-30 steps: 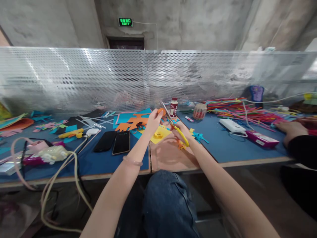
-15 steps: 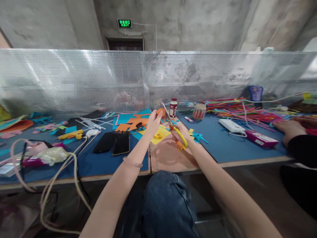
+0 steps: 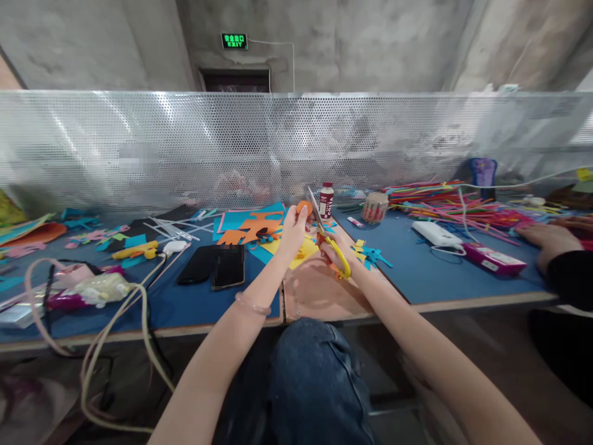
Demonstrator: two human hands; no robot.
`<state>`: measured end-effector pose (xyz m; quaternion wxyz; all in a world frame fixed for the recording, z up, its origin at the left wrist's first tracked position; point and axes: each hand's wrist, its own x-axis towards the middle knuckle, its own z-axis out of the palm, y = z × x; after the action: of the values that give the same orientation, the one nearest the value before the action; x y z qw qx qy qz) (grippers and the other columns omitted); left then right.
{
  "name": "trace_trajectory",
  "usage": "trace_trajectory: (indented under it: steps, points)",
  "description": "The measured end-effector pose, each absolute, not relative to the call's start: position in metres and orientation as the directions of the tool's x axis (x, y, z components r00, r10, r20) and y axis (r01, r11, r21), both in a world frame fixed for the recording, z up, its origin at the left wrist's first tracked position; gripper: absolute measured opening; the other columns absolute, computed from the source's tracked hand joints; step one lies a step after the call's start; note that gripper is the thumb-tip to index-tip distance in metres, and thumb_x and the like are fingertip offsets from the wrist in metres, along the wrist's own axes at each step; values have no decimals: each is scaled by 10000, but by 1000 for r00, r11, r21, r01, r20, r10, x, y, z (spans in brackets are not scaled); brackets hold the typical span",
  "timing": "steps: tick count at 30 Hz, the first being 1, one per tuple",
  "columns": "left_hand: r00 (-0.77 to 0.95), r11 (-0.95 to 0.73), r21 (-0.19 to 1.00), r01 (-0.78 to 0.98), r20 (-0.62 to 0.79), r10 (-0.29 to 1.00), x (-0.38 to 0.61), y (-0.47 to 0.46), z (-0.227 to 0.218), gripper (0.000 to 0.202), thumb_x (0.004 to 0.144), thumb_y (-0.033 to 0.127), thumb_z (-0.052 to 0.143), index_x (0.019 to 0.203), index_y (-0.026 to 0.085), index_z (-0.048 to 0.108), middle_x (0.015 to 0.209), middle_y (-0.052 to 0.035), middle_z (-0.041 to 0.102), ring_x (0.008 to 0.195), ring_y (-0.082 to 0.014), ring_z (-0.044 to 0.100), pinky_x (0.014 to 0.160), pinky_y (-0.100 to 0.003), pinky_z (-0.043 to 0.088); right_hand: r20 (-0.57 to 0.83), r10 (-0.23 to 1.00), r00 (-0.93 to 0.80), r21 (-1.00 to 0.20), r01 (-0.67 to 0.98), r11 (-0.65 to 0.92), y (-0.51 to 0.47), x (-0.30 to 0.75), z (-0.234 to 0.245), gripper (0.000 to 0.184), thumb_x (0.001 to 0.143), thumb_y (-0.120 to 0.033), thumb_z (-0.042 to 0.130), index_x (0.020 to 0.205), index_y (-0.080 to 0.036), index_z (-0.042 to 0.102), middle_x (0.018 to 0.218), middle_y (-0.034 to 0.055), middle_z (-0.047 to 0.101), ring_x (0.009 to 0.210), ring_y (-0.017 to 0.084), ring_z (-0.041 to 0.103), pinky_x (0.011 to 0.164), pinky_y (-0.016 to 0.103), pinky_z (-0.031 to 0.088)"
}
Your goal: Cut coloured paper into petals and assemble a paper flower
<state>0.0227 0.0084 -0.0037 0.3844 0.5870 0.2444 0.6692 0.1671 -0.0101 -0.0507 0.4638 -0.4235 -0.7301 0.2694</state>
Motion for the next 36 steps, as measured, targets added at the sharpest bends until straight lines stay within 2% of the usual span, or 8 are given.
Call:
trace_trajectory:
  steps: [12,27,36]
  points:
    - [-22,-614,769,-181,620,784,24,7,-4,412,850,599,487,803,191,452,765,-25,563,641,-110,530,578,-251,443,419,886,-201,-821,333,464,-8,167,-54,138,742,-260,436,844,-193,500,542,-62,457,386,91,454,374,196,393]
    - [-28,-636,761,-127,639,769,23,4,0,389,863,574,485,829,187,467,771,-39,594,662,-121,567,576,-254,458,467,859,-209,-779,362,512,-3,168,-58,145,737,-250,437,834,-183,521,559,-52,478,413,87,481,397,180,378]
    - [-41,-653,750,-105,653,756,22,4,0,385,876,570,464,838,187,471,769,-38,595,655,-121,566,591,-262,462,457,865,-209,-794,343,502,-4,168,-59,145,744,-256,446,842,-180,521,547,-54,479,398,88,477,378,176,379]
